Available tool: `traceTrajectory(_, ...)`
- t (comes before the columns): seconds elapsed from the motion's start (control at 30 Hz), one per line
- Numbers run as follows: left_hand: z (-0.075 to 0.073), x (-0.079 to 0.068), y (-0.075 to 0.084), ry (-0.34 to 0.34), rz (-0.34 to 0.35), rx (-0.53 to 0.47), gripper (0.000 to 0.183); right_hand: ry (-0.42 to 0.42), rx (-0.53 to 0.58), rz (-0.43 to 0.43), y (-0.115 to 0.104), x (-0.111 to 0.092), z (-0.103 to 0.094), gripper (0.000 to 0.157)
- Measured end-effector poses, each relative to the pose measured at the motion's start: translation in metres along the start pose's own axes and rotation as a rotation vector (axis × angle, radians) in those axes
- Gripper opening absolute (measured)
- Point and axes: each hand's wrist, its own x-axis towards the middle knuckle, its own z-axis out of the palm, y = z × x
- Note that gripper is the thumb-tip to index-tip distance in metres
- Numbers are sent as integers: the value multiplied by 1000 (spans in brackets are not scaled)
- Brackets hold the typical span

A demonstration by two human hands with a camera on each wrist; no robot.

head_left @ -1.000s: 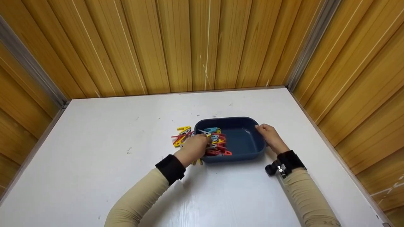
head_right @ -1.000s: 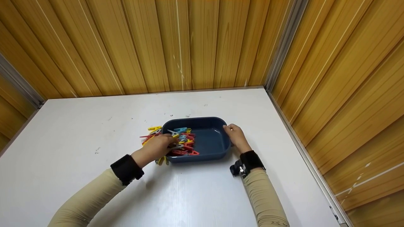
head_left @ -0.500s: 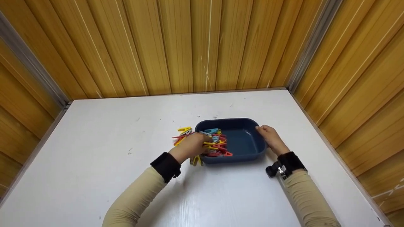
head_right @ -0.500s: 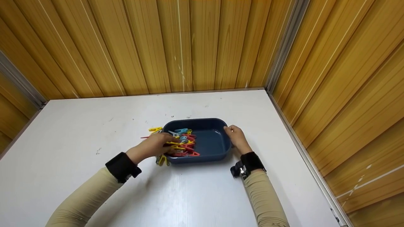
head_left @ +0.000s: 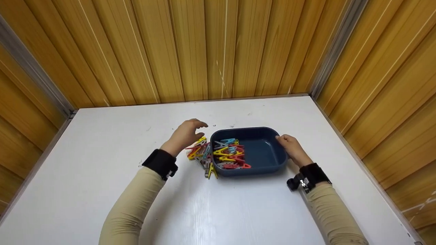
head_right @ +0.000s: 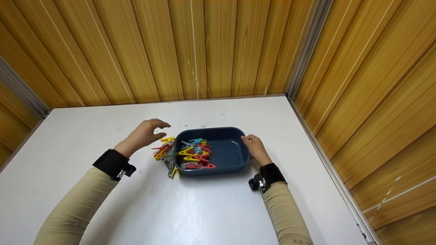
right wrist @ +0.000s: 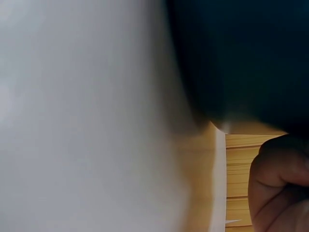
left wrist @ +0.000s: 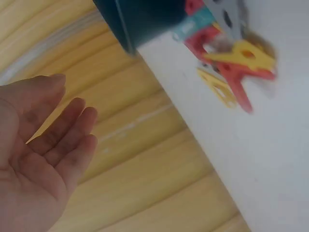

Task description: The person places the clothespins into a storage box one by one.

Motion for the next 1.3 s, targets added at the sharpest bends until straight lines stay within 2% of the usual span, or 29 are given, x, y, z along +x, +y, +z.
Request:
traceTrajectory(0.13, 2, 8, -19, -28, -94, 7, 34, 13, -13, -14, 0, 0, -1, 32)
traceTrajectory(0.33, 19, 20, -38, -119, -212, 48, 35, -3, 6, 8, -1, -1, -1, 32)
traceTrajectory(0.43, 26, 24, -42, -161, -245, 67, 36, -4, 13, 11, 0, -1, 0, 32)
traceTrajectory(0.67, 36, 29, -46, -192, -307, 73, 33, -27, 30, -56, 1, -3, 0, 33)
traceTrajectory(0.8, 40, 30, -46, -227, -355, 55, 33, -25, 27, -46, 1, -3, 0, 33)
traceTrajectory(0.9, 42, 29, -45, -237, -373, 62, 33, -2, 3, -10, 0, -1, 2, 33)
traceTrajectory(1.03, 43, 27, -46, -229, -353, 82, 32, 4, -1, 9, -5, -2, 2, 34)
traceTrajectory(1.17, 44, 29, -47, -228, -341, 68, 32, -4, 7, 15, -21, -16, 3, 34)
traceTrajectory(1.3, 44, 31, -48, -239, -372, 63, 32, -23, 4, -1, -34, -27, 4, 33)
